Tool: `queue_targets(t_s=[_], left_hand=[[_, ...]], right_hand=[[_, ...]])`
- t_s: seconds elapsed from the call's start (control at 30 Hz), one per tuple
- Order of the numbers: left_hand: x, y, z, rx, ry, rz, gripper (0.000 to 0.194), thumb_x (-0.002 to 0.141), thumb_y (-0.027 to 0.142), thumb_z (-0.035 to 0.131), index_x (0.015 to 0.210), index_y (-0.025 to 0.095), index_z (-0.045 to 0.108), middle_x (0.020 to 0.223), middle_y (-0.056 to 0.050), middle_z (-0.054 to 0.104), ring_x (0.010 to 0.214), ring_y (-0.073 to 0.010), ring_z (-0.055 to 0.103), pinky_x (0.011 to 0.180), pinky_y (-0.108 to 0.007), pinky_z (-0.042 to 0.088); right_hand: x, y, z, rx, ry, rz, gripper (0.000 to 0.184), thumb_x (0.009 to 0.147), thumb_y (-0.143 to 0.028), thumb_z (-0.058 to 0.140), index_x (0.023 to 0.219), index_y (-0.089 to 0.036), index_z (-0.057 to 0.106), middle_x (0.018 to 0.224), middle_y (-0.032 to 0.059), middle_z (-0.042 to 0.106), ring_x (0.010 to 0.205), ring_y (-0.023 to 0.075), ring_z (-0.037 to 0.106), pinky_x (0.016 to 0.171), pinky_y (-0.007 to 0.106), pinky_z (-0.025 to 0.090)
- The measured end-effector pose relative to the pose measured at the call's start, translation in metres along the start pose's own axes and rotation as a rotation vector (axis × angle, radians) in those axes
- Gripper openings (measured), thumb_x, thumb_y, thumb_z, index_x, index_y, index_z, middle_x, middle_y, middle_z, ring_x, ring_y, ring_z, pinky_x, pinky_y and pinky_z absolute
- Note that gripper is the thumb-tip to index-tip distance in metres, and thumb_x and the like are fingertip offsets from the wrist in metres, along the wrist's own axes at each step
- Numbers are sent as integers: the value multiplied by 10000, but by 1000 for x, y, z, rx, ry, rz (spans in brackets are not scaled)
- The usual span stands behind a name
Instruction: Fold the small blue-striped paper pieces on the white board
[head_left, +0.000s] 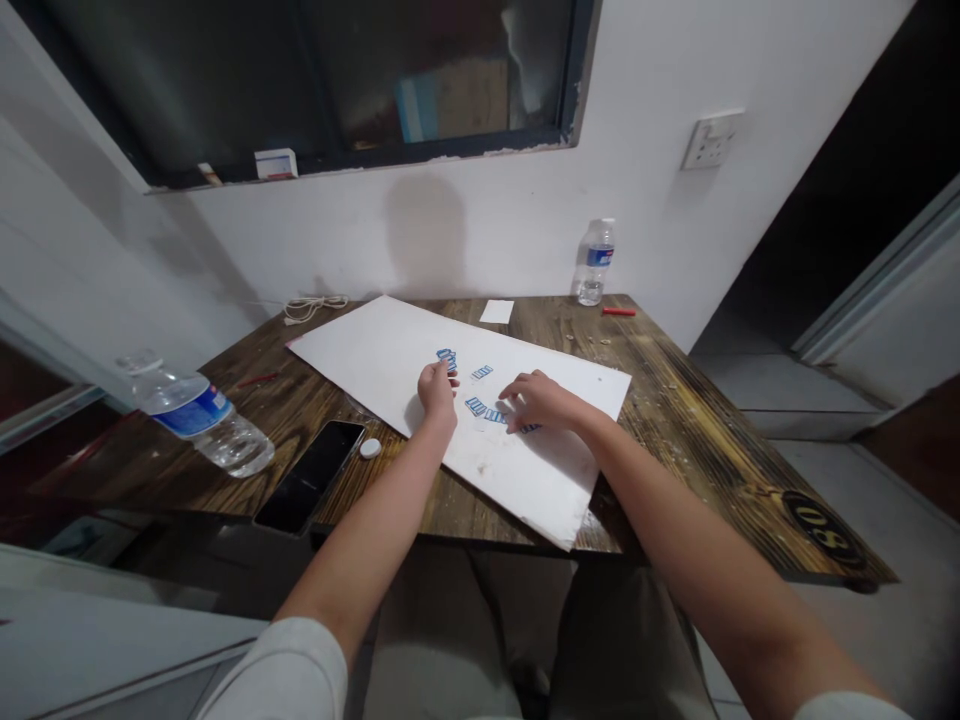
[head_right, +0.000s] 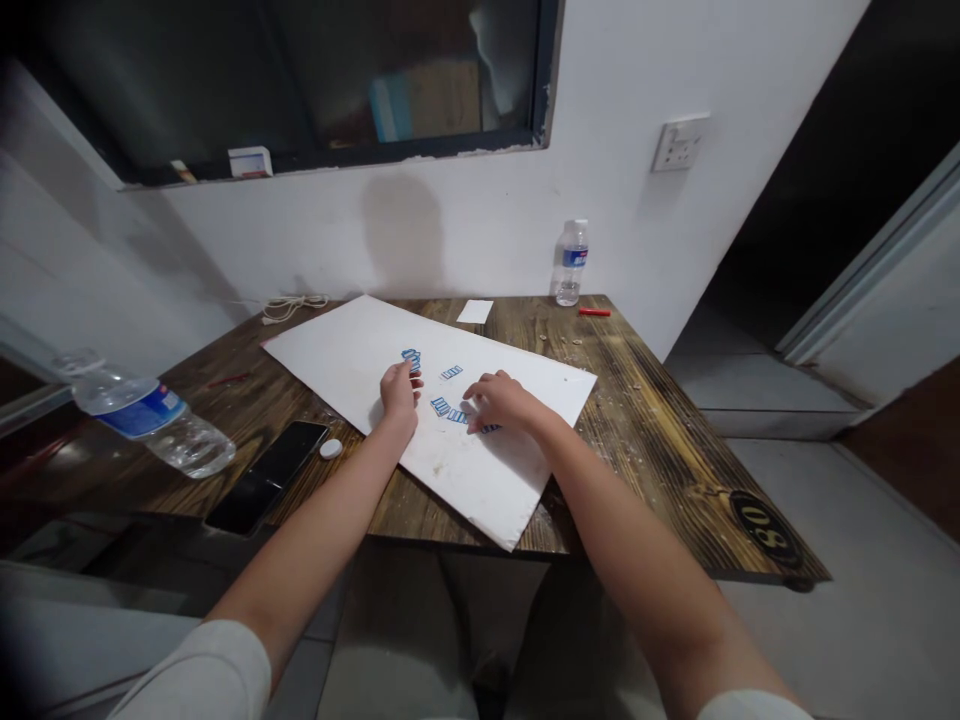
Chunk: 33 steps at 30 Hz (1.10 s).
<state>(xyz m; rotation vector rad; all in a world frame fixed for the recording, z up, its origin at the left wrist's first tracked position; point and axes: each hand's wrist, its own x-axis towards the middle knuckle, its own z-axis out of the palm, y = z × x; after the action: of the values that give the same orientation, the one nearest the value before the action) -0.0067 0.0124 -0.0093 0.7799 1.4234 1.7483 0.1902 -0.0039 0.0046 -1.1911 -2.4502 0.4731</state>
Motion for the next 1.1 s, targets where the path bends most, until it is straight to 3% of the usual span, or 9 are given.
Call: queue_targets(t_s=[0.23,0.43,0.53,0.63,0.77,0.83,0.93,1.0,1.1], left_hand=[[0,0,0,-5,-2,-9,154,753,343,569,760,189,561,705,6,595,527,-79,501,462,-194,297],[-1,2,0,-6,2,-10,155,758,342,568,752,188,554,695,8,587,522,-77,494,454,-193,292],[-2,4,0,-4,4,-7,135,760,317,560,739,185,545,689,9,582,518,-74,489,451,-193,288],[-2,5,0,-2,7,-6,129,760,310,563,736,185,543,692,9,584,520,-74,491,452,-193,289],[-1,4,-1,-6,5,-15,133,761,317,572,738,187,549,699,7,588,525,-76,496,456,-195,295],[-1,4,-1,-10,4,-19,133,760,318,575,740,188,554,700,8,587,527,-76,496,460,-196,298],[0,4,-1,-11,9,-21,137,758,324,580,739,190,557,700,8,588,531,-76,499,465,-195,302],[-1,4,-1,-13,10,-30,135,756,323,579,742,190,559,706,8,592,536,-76,503,467,-193,302],[-2,5,-1,-22,5,-47,133,752,321,576,746,189,563,708,7,594,538,-76,503,465,-192,300]], right_hand=[[-2,-9,-5,23,-140,102,251,696,-231,779,939,-198,726,857,36,694,736,168,589,635,256,393],[-4,-11,-6,99,-142,139,174,677,-207,776,842,-192,725,786,10,689,687,142,568,609,242,371],[-3,-10,-5,214,-111,123,126,673,-192,765,789,-182,719,706,-10,653,641,127,536,600,240,370],[-1,-8,-7,325,18,-11,72,691,-207,762,732,-183,707,743,-1,639,684,129,529,649,246,399],[0,2,-10,189,175,-171,97,656,-227,821,683,-208,730,872,43,647,852,181,536,818,318,413],[0,9,-10,134,115,-149,111,650,-252,834,665,-212,732,875,54,659,878,204,541,827,339,415],[1,16,-10,222,43,-99,142,795,-292,712,704,-185,734,840,62,674,819,187,587,778,312,442],[3,19,-9,262,90,-41,205,866,-301,614,771,-170,742,831,62,684,775,172,606,752,297,447],[5,21,-5,181,147,23,153,832,-283,644,860,-176,749,864,62,697,790,177,604,758,299,441]])
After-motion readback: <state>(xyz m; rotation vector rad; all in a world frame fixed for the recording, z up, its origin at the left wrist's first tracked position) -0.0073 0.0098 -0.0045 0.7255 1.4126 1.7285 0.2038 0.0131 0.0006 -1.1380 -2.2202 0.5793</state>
